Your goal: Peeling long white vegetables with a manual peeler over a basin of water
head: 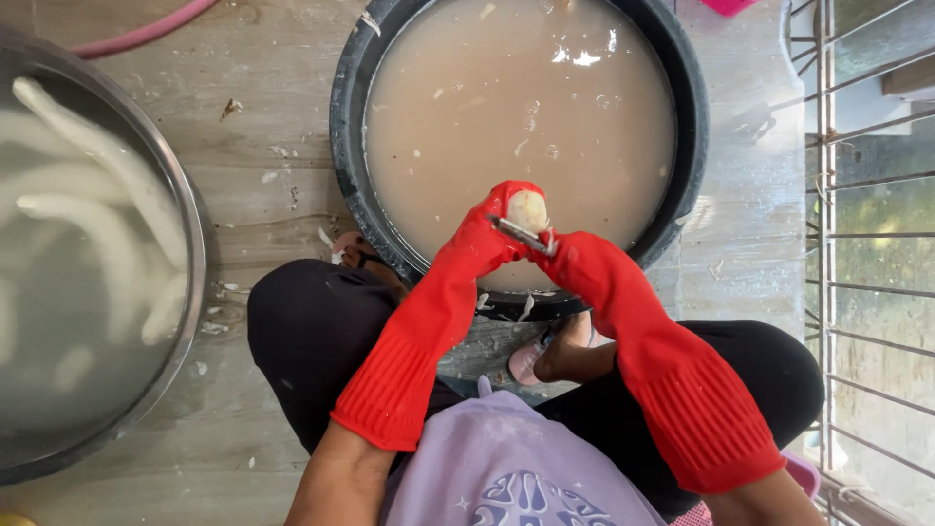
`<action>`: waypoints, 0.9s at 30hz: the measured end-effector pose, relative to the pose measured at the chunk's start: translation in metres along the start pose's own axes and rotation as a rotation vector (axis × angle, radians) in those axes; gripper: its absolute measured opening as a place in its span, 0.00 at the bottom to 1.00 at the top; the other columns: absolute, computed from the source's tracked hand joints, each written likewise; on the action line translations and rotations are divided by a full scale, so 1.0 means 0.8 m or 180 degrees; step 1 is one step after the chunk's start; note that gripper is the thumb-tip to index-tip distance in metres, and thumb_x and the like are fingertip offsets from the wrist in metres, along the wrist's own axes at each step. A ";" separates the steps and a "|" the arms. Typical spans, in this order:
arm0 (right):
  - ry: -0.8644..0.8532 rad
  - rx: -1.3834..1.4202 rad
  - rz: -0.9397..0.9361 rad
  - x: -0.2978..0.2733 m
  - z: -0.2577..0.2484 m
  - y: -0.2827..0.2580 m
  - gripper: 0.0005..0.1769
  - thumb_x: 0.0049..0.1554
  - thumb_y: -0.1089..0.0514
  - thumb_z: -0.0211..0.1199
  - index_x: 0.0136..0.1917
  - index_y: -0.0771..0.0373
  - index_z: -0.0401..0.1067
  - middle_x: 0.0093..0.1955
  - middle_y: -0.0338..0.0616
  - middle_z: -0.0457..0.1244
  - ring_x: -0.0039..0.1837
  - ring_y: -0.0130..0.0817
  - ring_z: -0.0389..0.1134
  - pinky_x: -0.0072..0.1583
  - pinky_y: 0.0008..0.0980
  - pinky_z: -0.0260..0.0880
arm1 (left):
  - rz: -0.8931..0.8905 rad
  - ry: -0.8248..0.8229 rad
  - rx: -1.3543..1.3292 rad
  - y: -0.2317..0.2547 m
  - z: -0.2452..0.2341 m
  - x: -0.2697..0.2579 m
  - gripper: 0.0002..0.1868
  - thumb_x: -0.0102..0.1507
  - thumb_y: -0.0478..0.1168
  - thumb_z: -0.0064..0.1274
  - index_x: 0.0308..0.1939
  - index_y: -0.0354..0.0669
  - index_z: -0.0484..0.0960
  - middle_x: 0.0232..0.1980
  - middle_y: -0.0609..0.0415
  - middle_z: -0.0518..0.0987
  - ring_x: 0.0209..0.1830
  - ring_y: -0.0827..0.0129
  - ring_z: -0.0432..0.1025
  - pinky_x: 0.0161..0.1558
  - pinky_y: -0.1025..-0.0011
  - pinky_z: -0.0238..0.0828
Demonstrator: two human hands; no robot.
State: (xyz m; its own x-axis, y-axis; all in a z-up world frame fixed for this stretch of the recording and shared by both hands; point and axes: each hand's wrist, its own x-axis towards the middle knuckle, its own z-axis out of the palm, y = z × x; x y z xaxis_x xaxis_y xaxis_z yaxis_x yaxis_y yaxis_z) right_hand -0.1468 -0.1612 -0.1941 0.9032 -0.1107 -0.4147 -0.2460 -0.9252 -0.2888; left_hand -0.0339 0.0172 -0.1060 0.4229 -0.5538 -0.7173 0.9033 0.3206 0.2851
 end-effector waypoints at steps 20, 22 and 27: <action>-0.0781 0.1878 0.1267 -0.055 -0.193 -0.103 0.11 0.53 0.47 0.51 0.35 0.52 0.67 0.30 0.38 0.49 0.39 0.35 0.43 0.40 0.38 0.47 | 0.1372 -0.0814 0.3980 0.005 -0.001 0.024 0.27 0.45 0.38 0.67 0.44 0.51 0.70 0.40 0.55 0.74 0.44 0.66 0.67 0.47 0.67 0.66; -0.0759 0.1898 0.1151 -0.046 -0.178 -0.087 0.12 0.52 0.49 0.48 0.36 0.53 0.71 0.29 0.38 0.50 0.38 0.34 0.43 0.39 0.37 0.47 | 0.1270 -0.0923 0.4657 0.006 0.008 0.000 0.14 0.44 0.33 0.55 0.25 0.51 0.65 0.24 0.61 0.64 0.26 0.75 0.58 0.28 0.72 0.60; -0.1286 0.1383 0.0236 -0.005 -0.093 -0.028 0.14 0.60 0.51 0.56 0.49 0.49 0.84 0.39 0.32 0.72 0.38 0.27 0.63 0.52 0.26 0.66 | -0.0887 -0.0233 0.0218 -0.020 -0.043 0.080 0.31 0.63 0.67 0.45 0.49 0.44 0.81 0.38 0.37 0.81 0.35 0.42 0.77 0.35 0.44 0.77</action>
State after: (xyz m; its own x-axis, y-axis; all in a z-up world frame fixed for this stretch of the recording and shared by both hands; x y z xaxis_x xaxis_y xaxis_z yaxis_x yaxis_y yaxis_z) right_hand -0.1191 -0.1673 -0.1220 0.6938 0.0563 -0.7180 -0.5015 -0.6777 -0.5378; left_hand -0.0235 0.0030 -0.1779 0.1596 -0.6680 -0.7269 0.9871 0.0971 0.1275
